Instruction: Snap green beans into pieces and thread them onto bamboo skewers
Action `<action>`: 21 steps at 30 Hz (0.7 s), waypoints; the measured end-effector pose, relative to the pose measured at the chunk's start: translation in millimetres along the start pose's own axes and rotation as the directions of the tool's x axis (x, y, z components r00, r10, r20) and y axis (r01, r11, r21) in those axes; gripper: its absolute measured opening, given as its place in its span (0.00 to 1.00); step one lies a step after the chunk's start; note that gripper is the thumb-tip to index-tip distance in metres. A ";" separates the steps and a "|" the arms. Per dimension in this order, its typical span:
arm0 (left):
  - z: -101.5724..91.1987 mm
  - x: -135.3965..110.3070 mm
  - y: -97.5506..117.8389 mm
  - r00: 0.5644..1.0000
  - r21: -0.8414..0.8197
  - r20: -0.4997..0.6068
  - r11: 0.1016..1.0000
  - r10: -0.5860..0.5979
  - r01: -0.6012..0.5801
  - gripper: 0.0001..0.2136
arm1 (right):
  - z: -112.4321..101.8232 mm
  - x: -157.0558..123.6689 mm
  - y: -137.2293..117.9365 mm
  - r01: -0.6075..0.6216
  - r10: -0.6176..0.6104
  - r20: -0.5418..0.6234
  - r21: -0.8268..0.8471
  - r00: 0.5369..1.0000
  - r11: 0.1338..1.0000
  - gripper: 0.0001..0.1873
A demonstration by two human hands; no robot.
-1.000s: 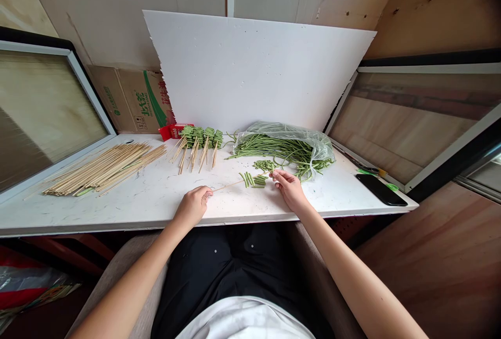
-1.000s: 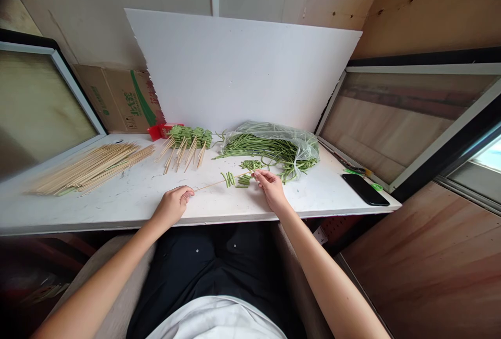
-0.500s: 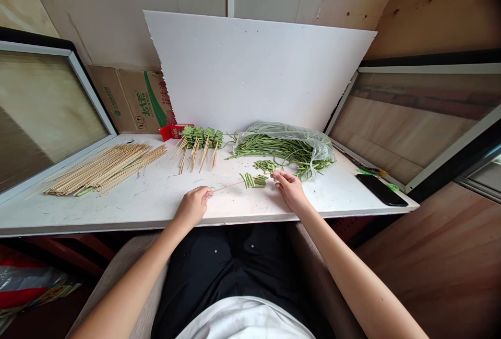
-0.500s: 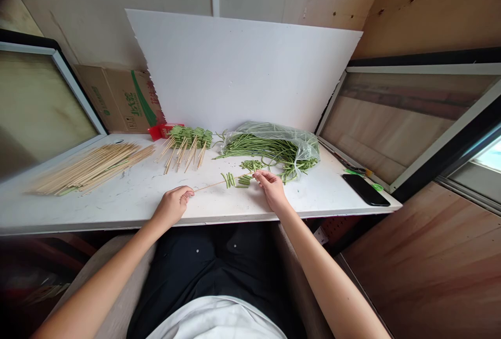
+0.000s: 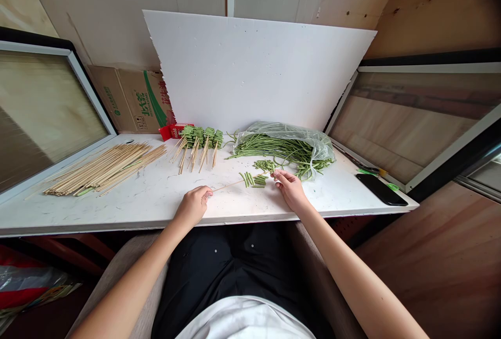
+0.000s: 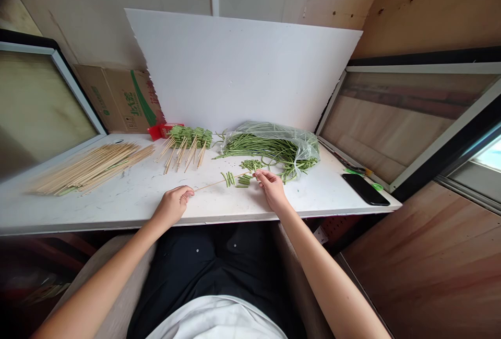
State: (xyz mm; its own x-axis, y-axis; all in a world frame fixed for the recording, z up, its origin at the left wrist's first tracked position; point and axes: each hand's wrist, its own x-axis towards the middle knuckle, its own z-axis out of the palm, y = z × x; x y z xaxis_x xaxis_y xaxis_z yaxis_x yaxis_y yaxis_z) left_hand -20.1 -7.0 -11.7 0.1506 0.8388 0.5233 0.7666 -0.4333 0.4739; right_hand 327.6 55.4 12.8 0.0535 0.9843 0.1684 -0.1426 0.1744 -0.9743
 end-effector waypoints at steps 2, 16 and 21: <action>-0.1 0.1 0.2 1.000 0.001 0.004 1.000 -0.004 0.004 0.12 | -0.2 0.2 0.6 -0.006 0.006 0.001 0.017 1.000 1.000 0.20; 0.1 0.3 -0.4 1.000 -0.012 0.009 1.000 -0.014 0.014 0.12 | 0.7 -1.3 -2.2 -0.025 0.025 0.000 0.037 1.000 0.999 0.20; 0.9 0.1 -2.4 1.000 0.000 0.011 1.000 -0.011 0.011 0.12 | 1.4 -1.7 -3.1 -0.030 0.030 0.001 0.035 1.000 0.999 0.19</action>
State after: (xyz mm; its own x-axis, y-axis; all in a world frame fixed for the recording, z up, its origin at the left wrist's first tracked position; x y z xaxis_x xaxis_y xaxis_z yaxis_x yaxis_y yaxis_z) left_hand -21.4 -5.6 -13.5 0.1487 0.8472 0.5101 0.7684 -0.4237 0.4797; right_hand 326.6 53.2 15.8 0.0482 0.9891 0.1392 -0.1784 0.1457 -0.9731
